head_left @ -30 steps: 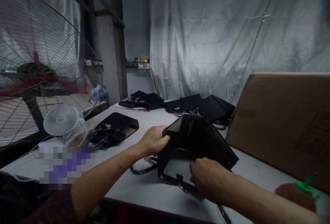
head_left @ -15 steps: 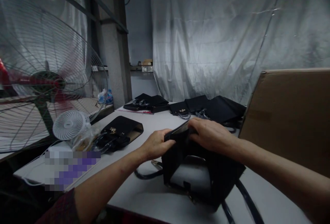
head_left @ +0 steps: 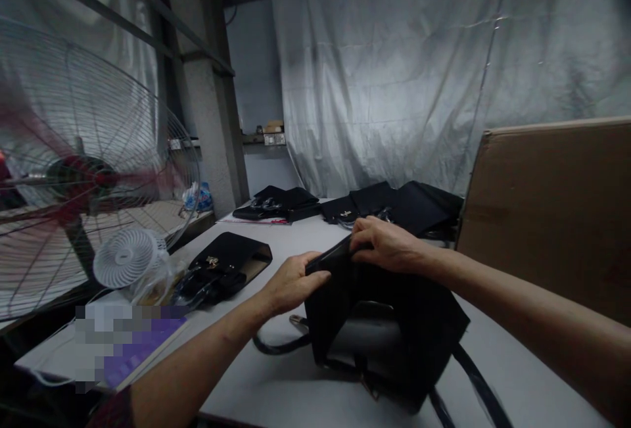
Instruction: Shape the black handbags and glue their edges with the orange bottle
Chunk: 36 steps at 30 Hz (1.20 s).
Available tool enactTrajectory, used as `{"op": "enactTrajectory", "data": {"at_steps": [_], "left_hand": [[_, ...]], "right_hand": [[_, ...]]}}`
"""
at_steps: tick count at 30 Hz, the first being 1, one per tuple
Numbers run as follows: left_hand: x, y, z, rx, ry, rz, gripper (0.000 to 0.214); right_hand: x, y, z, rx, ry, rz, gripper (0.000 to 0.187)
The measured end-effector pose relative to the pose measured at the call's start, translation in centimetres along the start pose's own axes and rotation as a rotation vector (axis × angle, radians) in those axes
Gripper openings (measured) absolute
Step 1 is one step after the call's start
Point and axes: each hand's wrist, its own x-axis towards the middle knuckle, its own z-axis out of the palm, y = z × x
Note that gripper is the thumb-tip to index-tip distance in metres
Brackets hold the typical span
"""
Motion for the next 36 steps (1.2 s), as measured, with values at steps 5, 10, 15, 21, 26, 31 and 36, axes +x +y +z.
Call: {"op": "enactTrajectory", "data": {"at_steps": [5, 10, 15, 21, 26, 31, 36], "left_hand": [[-0.2, 0.3, -0.2, 0.039, 0.017, 0.003, 0.038], [-0.3, 0.5, -0.1, 0.093, 0.006, 0.003, 0.043], [-0.1, 0.9, 0.1, 0.096, -0.013, -0.009, 0.045], [-0.1, 1.3, 0.1, 0.138, 0.003, 0.024, 0.043], [-0.1, 1.4, 0.2, 0.106, -0.033, 0.025, 0.041], [0.2, 1.1, -0.5, 0.169, -0.045, 0.086, 0.037], [0.7, 0.0, -1.5, 0.151, 0.023, 0.021, 0.037]], "right_hand": [[0.3, 0.6, 0.4, -0.024, -0.026, 0.049, 0.022], [0.6, 0.3, 0.6, -0.117, 0.019, 0.157, 0.024], [0.4, -0.4, 0.5, -0.224, 0.037, 0.218, 0.027], [0.5, -0.8, 0.5, -0.297, 0.075, 0.281, 0.025], [0.6, -0.9, 0.4, -0.301, 0.117, 0.268, 0.028], [0.0, -0.8, 0.2, -0.259, 0.087, 0.1, 0.016], [-0.3, -0.8, 0.6, -0.286, 0.167, 0.102, 0.015]]}}
